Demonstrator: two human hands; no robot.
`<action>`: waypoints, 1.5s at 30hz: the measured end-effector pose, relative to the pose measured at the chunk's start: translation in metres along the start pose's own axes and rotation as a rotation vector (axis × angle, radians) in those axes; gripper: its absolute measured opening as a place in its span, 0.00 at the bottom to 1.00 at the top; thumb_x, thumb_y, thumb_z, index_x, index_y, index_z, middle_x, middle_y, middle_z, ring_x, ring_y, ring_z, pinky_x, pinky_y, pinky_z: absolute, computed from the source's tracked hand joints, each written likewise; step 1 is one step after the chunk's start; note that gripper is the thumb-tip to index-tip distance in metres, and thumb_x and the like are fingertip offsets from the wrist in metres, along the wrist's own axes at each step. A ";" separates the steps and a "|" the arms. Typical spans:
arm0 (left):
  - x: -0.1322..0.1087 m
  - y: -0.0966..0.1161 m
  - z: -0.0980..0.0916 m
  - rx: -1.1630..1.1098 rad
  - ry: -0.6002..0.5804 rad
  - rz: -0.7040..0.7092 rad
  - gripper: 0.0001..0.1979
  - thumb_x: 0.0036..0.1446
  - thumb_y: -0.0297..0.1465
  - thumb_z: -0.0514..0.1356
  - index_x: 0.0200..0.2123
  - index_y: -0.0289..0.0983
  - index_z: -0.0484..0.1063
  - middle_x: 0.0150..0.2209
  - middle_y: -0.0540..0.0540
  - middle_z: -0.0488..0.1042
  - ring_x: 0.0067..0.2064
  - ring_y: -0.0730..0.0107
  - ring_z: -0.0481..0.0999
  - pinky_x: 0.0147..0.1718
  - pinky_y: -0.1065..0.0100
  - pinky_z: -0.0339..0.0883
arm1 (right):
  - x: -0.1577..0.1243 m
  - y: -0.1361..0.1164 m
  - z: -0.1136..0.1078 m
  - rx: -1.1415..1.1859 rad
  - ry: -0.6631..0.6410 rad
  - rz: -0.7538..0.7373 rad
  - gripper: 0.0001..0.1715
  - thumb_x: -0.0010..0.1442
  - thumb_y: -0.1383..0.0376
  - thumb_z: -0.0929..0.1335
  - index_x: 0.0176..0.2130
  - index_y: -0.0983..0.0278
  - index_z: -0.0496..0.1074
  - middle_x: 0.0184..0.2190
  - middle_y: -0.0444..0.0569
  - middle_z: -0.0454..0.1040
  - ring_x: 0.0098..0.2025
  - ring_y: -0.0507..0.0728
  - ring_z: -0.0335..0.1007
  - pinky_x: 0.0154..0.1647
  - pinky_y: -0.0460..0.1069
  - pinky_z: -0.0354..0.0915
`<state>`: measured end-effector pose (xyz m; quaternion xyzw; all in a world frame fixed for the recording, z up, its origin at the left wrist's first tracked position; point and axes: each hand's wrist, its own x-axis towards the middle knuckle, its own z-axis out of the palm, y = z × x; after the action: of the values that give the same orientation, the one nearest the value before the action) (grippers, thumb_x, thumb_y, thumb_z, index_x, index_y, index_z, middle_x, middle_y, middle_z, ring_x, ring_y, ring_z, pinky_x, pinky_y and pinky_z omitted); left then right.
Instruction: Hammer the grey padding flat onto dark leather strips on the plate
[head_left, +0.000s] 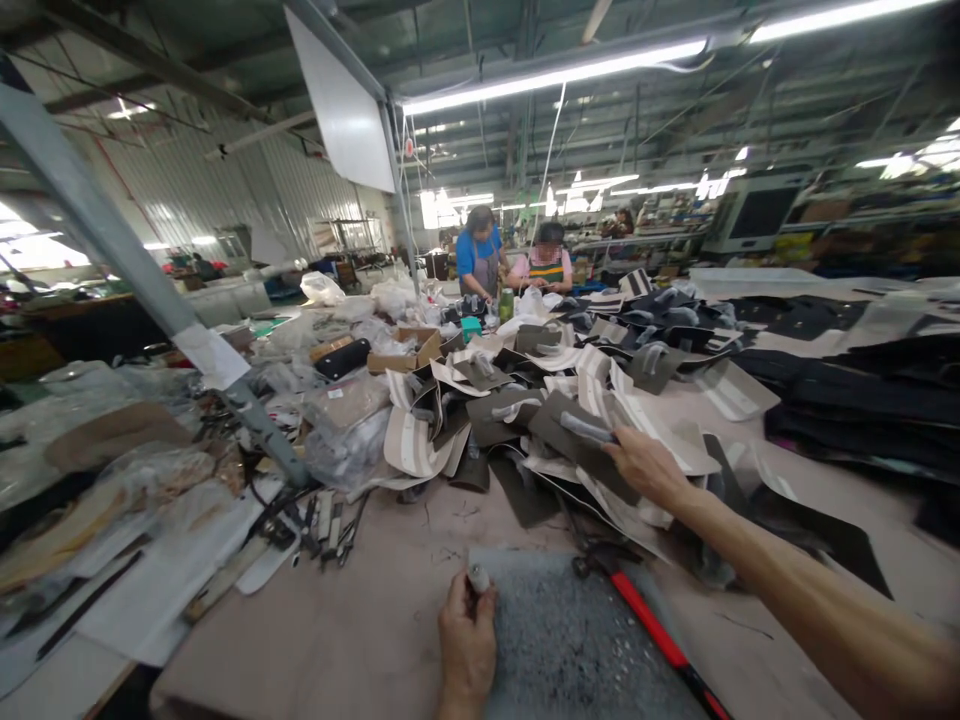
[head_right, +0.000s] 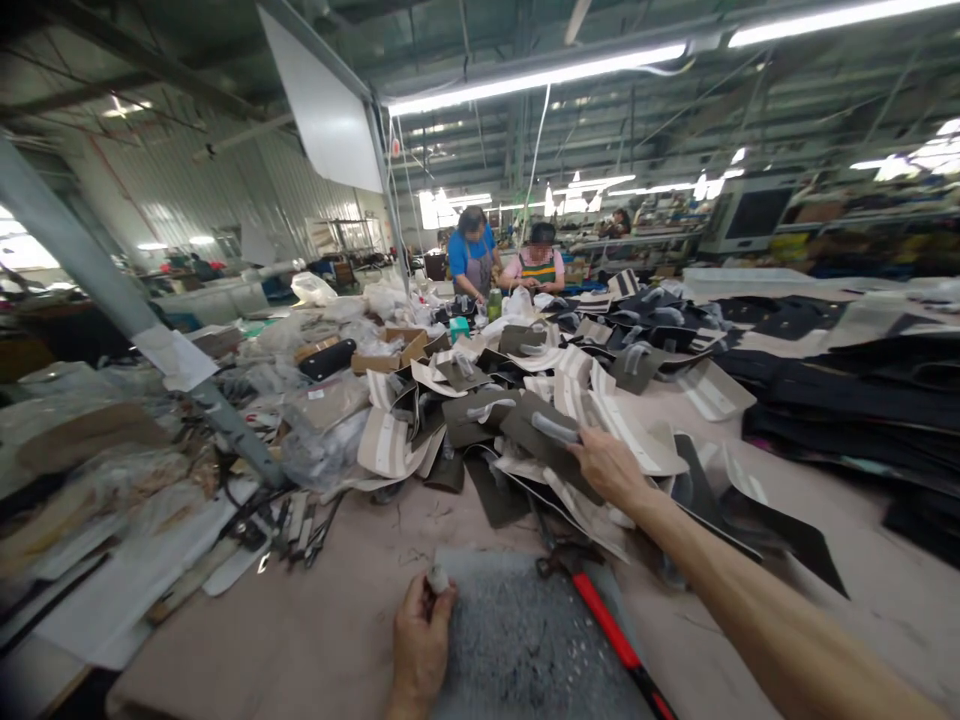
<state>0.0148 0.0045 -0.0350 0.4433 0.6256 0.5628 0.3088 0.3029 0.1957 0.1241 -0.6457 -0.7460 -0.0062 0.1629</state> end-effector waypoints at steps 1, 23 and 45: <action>0.000 0.004 -0.001 0.004 -0.003 0.001 0.17 0.58 0.45 0.64 0.37 0.36 0.76 0.31 0.42 0.80 0.34 0.58 0.80 0.35 0.67 0.74 | -0.004 -0.009 -0.008 0.006 0.026 -0.025 0.12 0.70 0.62 0.62 0.40 0.67 0.70 0.36 0.54 0.75 0.39 0.58 0.71 0.39 0.50 0.60; 0.036 0.045 0.028 -0.301 -0.174 -0.112 0.12 0.51 0.35 0.67 0.36 0.33 0.77 0.35 0.44 0.82 0.37 0.64 0.80 0.38 0.68 0.73 | -0.221 -0.137 0.085 0.322 -0.334 -0.009 0.21 0.72 0.59 0.56 0.35 0.61 0.72 0.28 0.51 0.80 0.32 0.59 0.80 0.29 0.48 0.62; 0.041 0.023 0.039 -0.022 -0.225 -0.009 0.08 0.56 0.33 0.61 0.37 0.36 0.77 0.34 0.45 0.81 0.38 0.62 0.79 0.41 0.66 0.71 | -0.248 0.038 0.075 0.192 -0.494 0.345 0.24 0.60 0.48 0.53 0.34 0.59 0.66 0.31 0.58 0.76 0.33 0.67 0.76 0.34 0.59 0.64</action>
<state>0.0368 0.0573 -0.0144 0.4973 0.5829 0.5149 0.3845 0.3497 -0.0196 -0.0163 -0.7264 -0.6395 0.2491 0.0354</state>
